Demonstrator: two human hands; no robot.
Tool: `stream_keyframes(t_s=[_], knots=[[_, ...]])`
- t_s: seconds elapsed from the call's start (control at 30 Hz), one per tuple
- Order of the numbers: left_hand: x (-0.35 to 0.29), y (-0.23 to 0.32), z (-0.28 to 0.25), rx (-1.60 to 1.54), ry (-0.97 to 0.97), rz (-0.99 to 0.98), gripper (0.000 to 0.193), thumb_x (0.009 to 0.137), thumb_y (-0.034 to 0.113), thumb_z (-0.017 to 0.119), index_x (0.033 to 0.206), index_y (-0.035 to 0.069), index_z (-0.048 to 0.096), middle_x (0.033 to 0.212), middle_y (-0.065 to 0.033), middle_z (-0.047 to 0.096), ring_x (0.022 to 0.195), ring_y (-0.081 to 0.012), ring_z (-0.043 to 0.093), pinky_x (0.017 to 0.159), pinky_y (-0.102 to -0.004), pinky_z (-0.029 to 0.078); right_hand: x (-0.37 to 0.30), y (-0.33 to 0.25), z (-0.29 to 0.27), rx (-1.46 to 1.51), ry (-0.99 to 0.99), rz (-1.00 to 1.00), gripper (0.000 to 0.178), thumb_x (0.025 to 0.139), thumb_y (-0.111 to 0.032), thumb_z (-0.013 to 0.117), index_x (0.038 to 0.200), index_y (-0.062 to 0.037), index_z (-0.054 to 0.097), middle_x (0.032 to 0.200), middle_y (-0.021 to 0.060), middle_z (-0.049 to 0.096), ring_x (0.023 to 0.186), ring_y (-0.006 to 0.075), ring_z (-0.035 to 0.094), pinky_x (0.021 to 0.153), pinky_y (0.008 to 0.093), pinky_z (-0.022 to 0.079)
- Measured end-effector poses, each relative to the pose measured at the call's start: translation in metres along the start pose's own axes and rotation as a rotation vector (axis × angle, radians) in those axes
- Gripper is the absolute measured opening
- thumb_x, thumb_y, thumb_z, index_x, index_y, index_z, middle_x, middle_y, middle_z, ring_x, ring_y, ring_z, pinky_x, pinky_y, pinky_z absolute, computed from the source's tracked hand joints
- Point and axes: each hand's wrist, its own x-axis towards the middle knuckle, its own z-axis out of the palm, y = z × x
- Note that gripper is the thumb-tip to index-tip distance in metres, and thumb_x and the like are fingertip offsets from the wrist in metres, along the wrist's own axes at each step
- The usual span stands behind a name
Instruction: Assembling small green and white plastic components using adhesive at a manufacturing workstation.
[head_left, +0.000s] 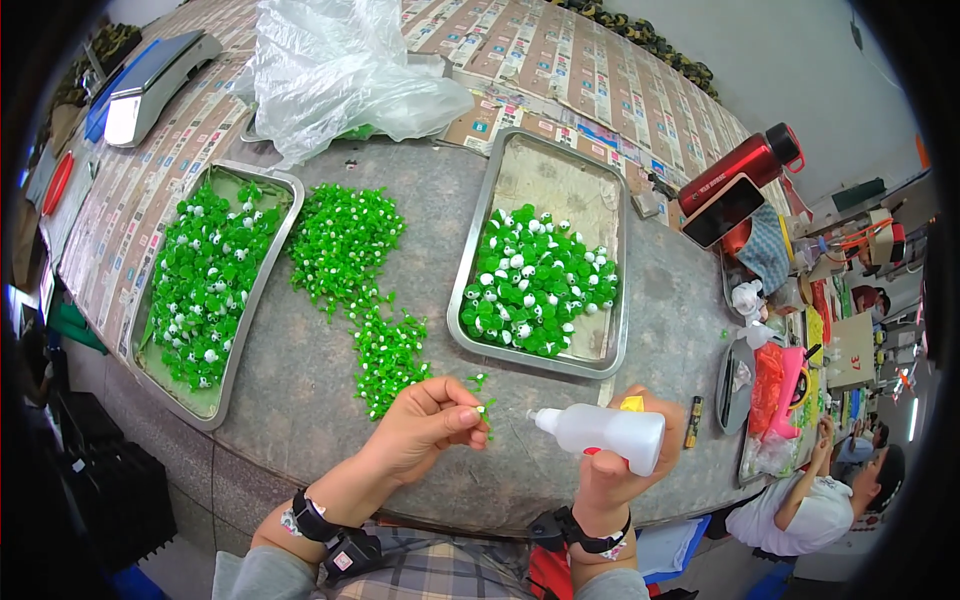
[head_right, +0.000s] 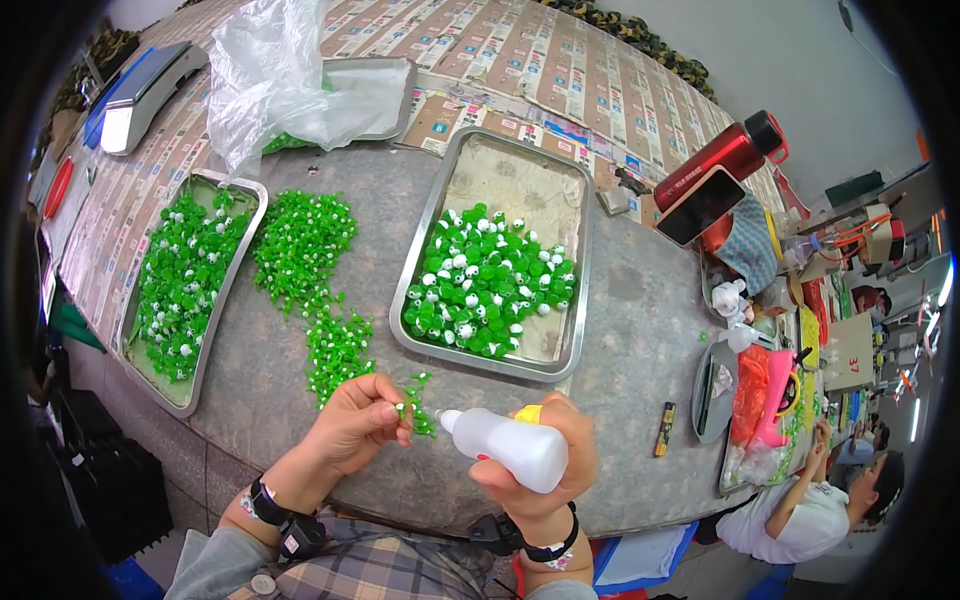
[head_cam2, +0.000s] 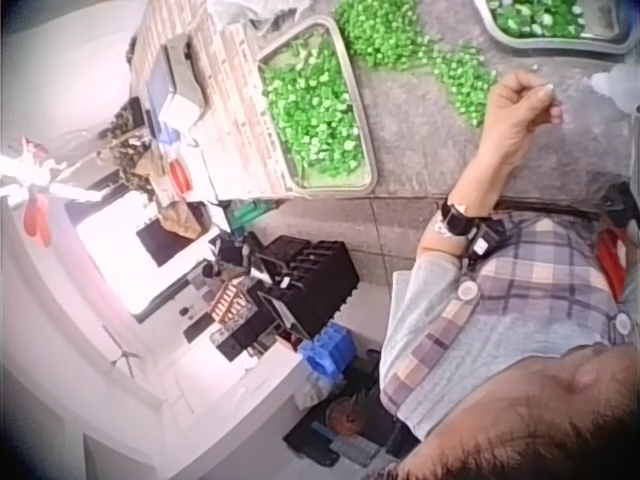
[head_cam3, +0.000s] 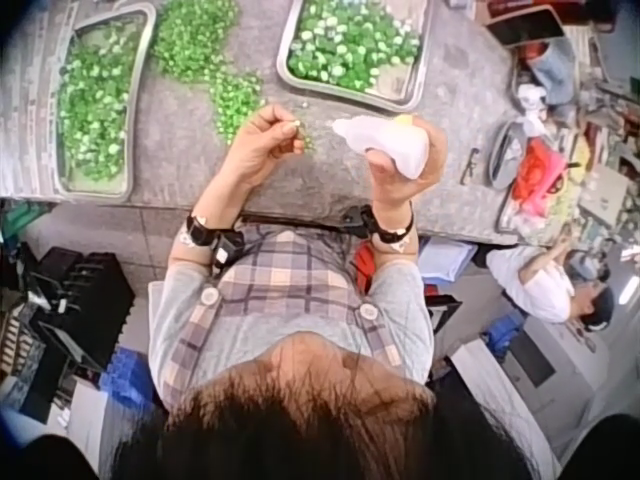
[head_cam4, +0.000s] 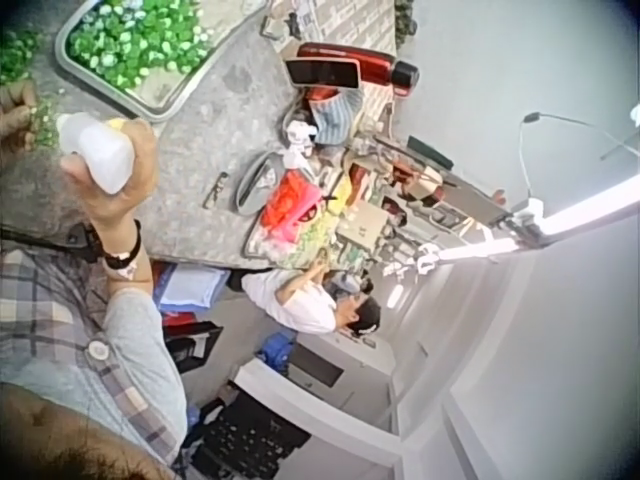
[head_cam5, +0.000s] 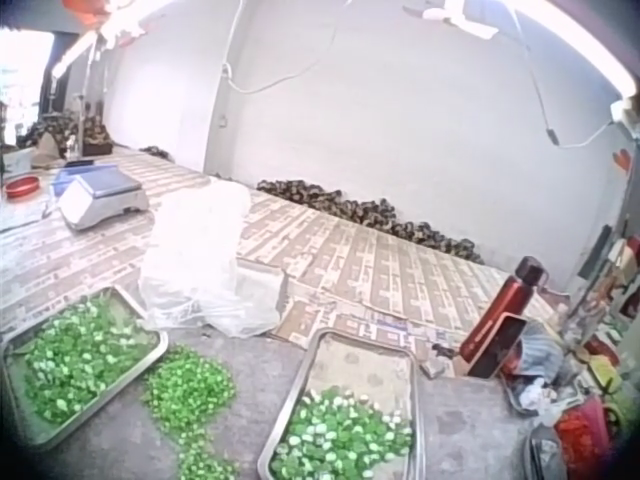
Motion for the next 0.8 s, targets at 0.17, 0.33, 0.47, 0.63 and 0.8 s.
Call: stream_keyframes(t_s=[0.17,0.33,0.47,0.63,0.8], knots=[[0.0,0.001,0.001,0.005,0.002,-0.011,0.014,0.072,0.01,0.061,0.076,0.003,0.05,0.07,-0.0098,0.056,0.06,-0.0163,0.055,0.055,-0.0267,0.047,0.003,-0.001,0.002,-0.094,-0.001,-0.017,0.055,0.057,-0.046,0.07,0.082,-0.0047,0.044,0.059,0.0021,0.048,0.049,0.0111,0.043,0.046,0.0235,0.032],[-0.001,0.001,0.002,0.052,0.015,0.018,0.012,0.072,0.008,0.06,0.076,0.002,0.051,0.07,-0.0089,0.056,0.061,-0.0158,0.055,0.056,-0.0267,0.047,0.0,-0.002,0.002,-0.062,0.08,-0.011,0.056,0.057,-0.047,0.069,0.083,-0.0041,0.044,0.058,0.0021,0.048,0.049,0.0109,0.043,0.046,0.0235,0.032],[0.0,-0.002,0.004,0.206,0.071,0.195,0.01,0.072,0.004,0.059,0.076,0.002,0.051,0.071,-0.0079,0.055,0.063,-0.0153,0.055,0.059,-0.0267,0.047,0.0,-0.009,0.007,-0.111,0.173,0.159,0.066,0.054,-0.064,0.061,0.073,-0.0049,0.039,0.058,0.0006,0.036,0.05,0.0094,0.038,0.044,0.0206,0.027],[0.0,-0.003,0.003,0.219,0.065,0.26,0.009,0.071,0.0,0.058,0.077,0.002,0.051,0.076,-0.0081,0.054,0.067,-0.015,0.054,0.061,-0.0268,0.046,-0.003,0.004,-0.001,-0.002,0.016,0.014,0.053,0.058,-0.041,0.072,0.084,-0.004,0.045,0.057,0.003,0.047,0.049,0.0108,0.043,0.043,0.0223,0.032],[0.001,-0.003,0.004,0.225,0.056,0.27,0.009,0.071,-0.001,0.058,0.077,0.002,0.051,0.076,-0.008,0.053,0.067,-0.015,0.053,0.061,-0.0269,0.047,0.0,0.002,-0.003,0.014,-0.021,0.013,0.052,0.057,-0.038,0.073,0.085,-0.0035,0.046,0.059,0.0029,0.046,0.05,0.0112,0.044,0.043,0.0223,0.032]])
